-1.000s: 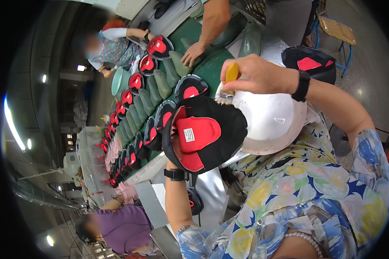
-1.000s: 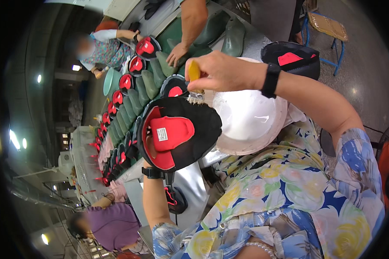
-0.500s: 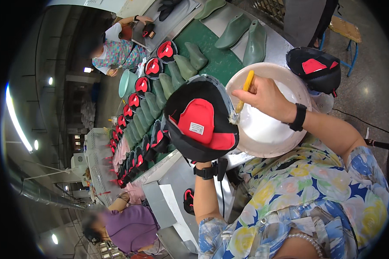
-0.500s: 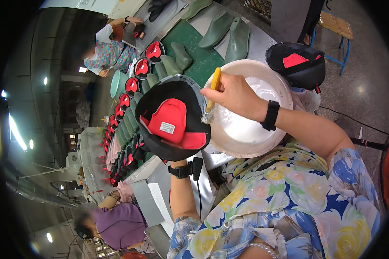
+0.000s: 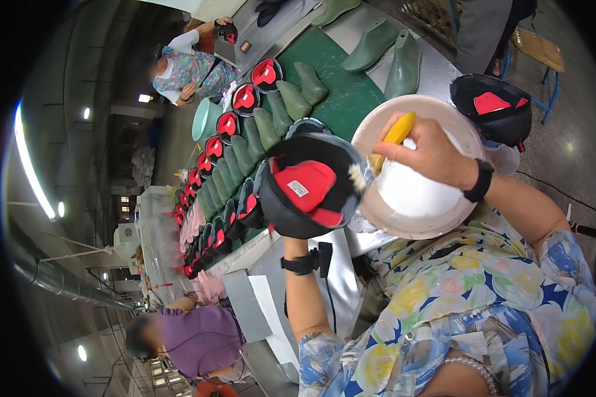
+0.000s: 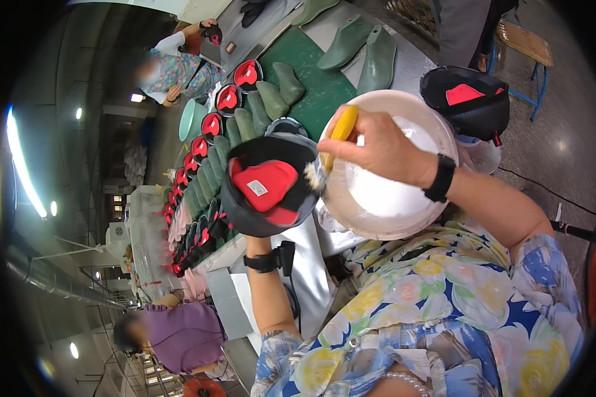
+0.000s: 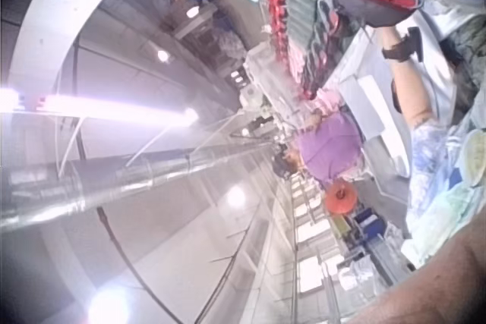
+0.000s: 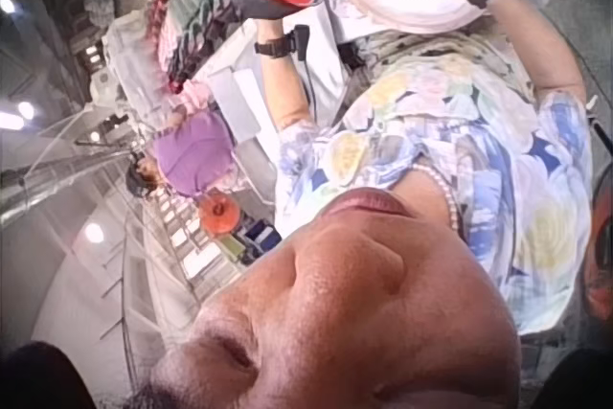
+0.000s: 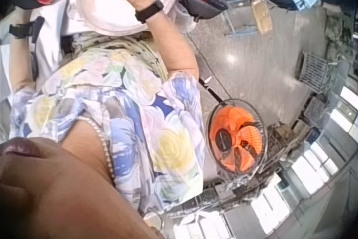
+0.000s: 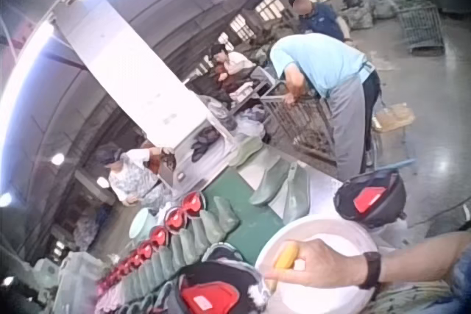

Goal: The recorder is using a brush to apply a white adhesive to the inner edges of shoe uppers in a factory setting.

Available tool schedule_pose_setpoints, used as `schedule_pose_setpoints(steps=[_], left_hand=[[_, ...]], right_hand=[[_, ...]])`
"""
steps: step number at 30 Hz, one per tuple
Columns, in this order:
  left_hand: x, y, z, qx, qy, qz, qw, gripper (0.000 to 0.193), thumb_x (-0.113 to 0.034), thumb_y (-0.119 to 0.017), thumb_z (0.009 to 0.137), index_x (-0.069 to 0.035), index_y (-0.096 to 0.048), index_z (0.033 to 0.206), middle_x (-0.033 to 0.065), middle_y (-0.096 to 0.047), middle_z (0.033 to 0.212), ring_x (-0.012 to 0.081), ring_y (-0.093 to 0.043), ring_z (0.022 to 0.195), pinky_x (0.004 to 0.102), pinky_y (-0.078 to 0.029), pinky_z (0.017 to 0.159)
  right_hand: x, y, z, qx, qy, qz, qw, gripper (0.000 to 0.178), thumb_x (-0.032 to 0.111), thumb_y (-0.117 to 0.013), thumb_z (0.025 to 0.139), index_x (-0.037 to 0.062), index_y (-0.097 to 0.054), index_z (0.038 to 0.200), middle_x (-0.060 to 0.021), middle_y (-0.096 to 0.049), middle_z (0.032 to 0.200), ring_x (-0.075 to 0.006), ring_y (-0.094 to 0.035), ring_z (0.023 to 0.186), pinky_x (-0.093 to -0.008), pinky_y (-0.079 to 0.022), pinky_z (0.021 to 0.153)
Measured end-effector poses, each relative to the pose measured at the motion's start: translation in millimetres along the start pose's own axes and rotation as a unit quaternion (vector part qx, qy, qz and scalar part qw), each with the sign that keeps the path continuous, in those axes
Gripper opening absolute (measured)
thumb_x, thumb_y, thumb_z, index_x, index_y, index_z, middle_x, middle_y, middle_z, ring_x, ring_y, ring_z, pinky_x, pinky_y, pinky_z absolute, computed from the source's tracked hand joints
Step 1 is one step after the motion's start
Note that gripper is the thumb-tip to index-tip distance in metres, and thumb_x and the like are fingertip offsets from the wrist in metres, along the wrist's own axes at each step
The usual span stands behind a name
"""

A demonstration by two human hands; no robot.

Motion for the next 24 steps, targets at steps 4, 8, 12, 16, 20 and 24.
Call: schedule_pose_setpoints(steps=[4,8,12,16,20,24], left_hand=[[9,32,-22,-0.004,0.035,-0.018,0.999,0.052,-0.019,-0.068,0.093,-0.007,-0.047,0.139,0.0156,-0.053,0.142,0.0277,-0.057,0.124,0.0409,-0.047,0.107],[3,12,-59,0.002,0.065,-0.045,0.997,0.052,-0.02,-0.068,0.093,-0.008,-0.047,0.139,0.0153,-0.053,0.141,0.0277,-0.057,0.124,0.0412,-0.047,0.106],[6,-18,-83,0.009,0.095,-0.08,0.992,0.052,-0.02,-0.068,0.093,-0.008,-0.047,0.139,0.0149,-0.053,0.141,0.0277,-0.057,0.123,0.0416,-0.047,0.106],[21,-15,-91,0.01,0.129,-0.109,0.986,0.052,-0.02,-0.069,0.093,-0.008,-0.047,0.139,0.0145,-0.054,0.141,0.0277,-0.058,0.123,0.0419,-0.048,0.106],[35,-13,-96,0.008,0.163,-0.137,0.977,0.053,-0.02,-0.069,0.093,-0.008,-0.048,0.139,0.0142,-0.054,0.141,0.0277,-0.058,0.123,0.0423,-0.048,0.105],[55,1,-99,0.005,0.2,-0.165,0.966,0.053,-0.02,-0.069,0.092,-0.008,-0.048,0.139,0.0138,-0.054,0.14,0.0277,-0.058,0.122,0.0426,-0.048,0.105]], right_hand=[[27,6,9,0.035,0.106,-0.068,0.991,0.02,0.019,-0.076,0.089,0.0052,-0.066,0.1,-0.0078,-0.07,0.087,-0.0216,-0.069,0.08,-0.0303,-0.052,0.072],[85,-37,-6,0.12,0.346,-0.033,0.93,0.019,0.017,-0.076,0.087,0.0074,-0.066,0.1,-0.0072,-0.069,0.098,-0.0263,-0.066,0.092,-0.0367,-0.053,0.082],[104,-78,-23,0.177,0.477,-0.021,0.861,0.013,0.015,-0.071,0.088,0.0074,-0.063,0.095,-0.0057,-0.066,0.091,-0.0256,-0.066,0.09,-0.0373,-0.052,0.082],[81,-89,-10,0.194,0.483,-0.158,0.839,0.012,0.017,-0.065,0.09,0.0066,-0.059,0.091,-0.0068,-0.063,0.086,-0.0263,-0.065,0.086,-0.0367,-0.052,0.081],[47,-57,23,0.172,0.344,-0.182,0.905,0.018,0.022,-0.064,0.093,0.0051,-0.057,0.091,-0.0119,-0.064,0.085,-0.0305,-0.065,0.083,-0.0393,-0.051,0.076],[13,-38,29,0.241,0.14,-0.171,0.945,0.023,0.025,-0.065,0.093,0.0037,-0.055,0.089,-0.0139,-0.063,0.079,-0.0335,-0.065,0.076,-0.0411,-0.05,0.07]])
Point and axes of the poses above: each hand's wrist, its own z-axis towards the middle knuckle, its own y-axis out of the back of the hand, x = y × z, the point moved 10 cm from there along z, towards the middle knuckle
